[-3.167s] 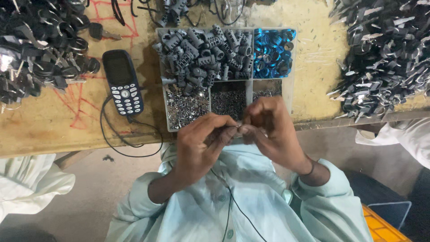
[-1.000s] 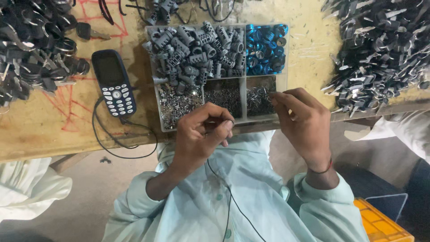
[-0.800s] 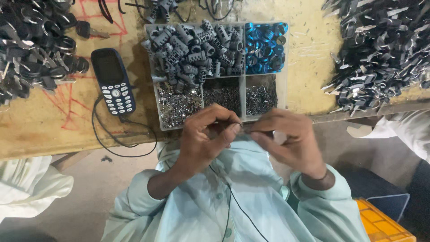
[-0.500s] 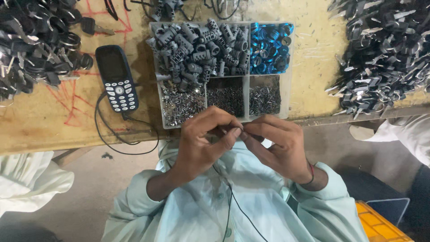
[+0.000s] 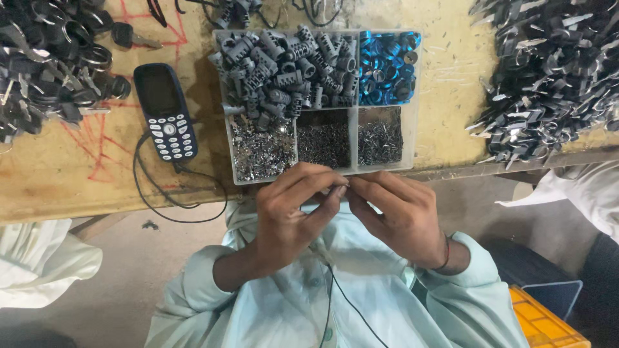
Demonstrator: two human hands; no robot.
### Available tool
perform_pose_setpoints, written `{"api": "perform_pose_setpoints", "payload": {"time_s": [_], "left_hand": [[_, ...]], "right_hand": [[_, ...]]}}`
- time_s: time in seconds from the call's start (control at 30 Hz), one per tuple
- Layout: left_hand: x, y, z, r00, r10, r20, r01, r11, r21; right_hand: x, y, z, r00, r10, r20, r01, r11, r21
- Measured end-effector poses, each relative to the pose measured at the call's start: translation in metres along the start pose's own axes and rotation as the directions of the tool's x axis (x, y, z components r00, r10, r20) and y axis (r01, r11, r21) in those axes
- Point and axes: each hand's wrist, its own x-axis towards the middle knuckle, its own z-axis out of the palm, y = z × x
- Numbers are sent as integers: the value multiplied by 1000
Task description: The person sits at a workbench assembling small lock components. They pick small metal pins and springs from a compartment tray, fit them into lock bodies by hand, and place the assembled locks on the table among piles of finished parts.
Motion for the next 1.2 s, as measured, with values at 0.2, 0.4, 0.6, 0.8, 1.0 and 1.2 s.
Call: {"api": "perform_pose_setpoints", "payload": {"time_s": [0.2,0.4,0.6,0.8,1.0,1.2], "left_hand": [[6,-12,-11,889,-388,243,456,799,-393],[0,-25,-19,843,-401,357,531,725,-439],[-11,-30,-18,921,-295,255,375,851,-368],[-22,-33,-21,841,-346,416,542,531,-652],[-28,-24,-24,856,-158,492,449,700,-556],[-23,-23,-27,866,-217,451,448,738,-504]], "right_hand": [[7,-1,7,991,-27,-129,37,996,77],[-2,20,16,996,-84,-8,78,877,474],[0,24,23,988,29,150,-123,731,671],[29,13,8,944,142,298,-306,719,625],[65,-3,41,999,-38,4,38,999,-23],[88,-4,53,996,-26,-85,12,988,-151]]}}
